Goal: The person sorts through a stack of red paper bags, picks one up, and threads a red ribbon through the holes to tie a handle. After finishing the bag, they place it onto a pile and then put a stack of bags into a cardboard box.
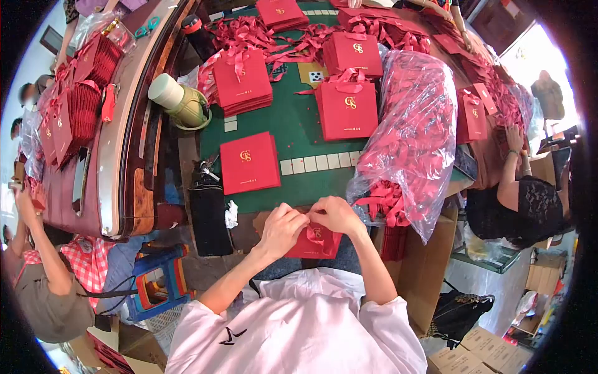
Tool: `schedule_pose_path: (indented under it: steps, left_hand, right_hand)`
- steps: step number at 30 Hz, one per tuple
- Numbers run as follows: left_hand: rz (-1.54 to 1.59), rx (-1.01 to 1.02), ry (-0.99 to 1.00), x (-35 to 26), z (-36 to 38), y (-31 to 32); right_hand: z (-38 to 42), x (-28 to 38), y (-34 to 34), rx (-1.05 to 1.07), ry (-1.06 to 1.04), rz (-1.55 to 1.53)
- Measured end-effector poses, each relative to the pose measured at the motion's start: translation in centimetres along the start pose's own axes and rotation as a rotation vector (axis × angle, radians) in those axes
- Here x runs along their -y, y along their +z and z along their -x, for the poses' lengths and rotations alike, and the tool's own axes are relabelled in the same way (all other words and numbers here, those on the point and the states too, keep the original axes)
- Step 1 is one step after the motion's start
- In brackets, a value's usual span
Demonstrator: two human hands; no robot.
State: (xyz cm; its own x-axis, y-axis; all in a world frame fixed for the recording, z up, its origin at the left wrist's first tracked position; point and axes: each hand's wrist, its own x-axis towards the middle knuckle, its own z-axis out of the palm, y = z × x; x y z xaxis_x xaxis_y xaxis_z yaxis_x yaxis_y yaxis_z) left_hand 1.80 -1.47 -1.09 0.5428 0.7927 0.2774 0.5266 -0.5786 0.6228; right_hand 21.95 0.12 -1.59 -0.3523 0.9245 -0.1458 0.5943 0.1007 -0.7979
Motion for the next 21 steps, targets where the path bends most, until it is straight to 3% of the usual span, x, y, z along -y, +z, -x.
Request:
schedule_pose_path:
  steps: [7,9,13,15,16,18,21]
  left_hand:
    - [0.020,-0.013,0.018,0.0,-0.6,0.2]
    - [0.062,0.008,-0.016,-0.2,-0.6,0.1]
    - [0.135,0.065,-0.123,0.4,-0.6,0.6]
    - [0.146,0.042,-0.168,1.1,-0.5,1.0]
    - [0.183,0.040,-0.226,1.5,-0.3,1.2]
    - [0.202,0.041,-0.287,2.0,0.0,1.6]
    - [0.164,-0.029,-0.210,2.2,-0.1,2.1]
  right_hand:
    - [-0.2,-0.7,0.1,0.071,0.247,-0.344]
    - [-0.4,-0.9,0.5,-0.134,0.284,-0.385]
    - [-0.7,-1.7,0.7,-0.322,0.282,-0.367]
    - [-0.5,-2.0,0.4,-0.506,0.084,-0.091]
    - [-0.2,-1.8,-0.2,-0.505,0.082,-0.089]
    - [0.5,-1.2,-1.4,-0.540,0.288,-0.042]
    - [1.3,-0.2,-1.5,-0.489,0.305,0.191]
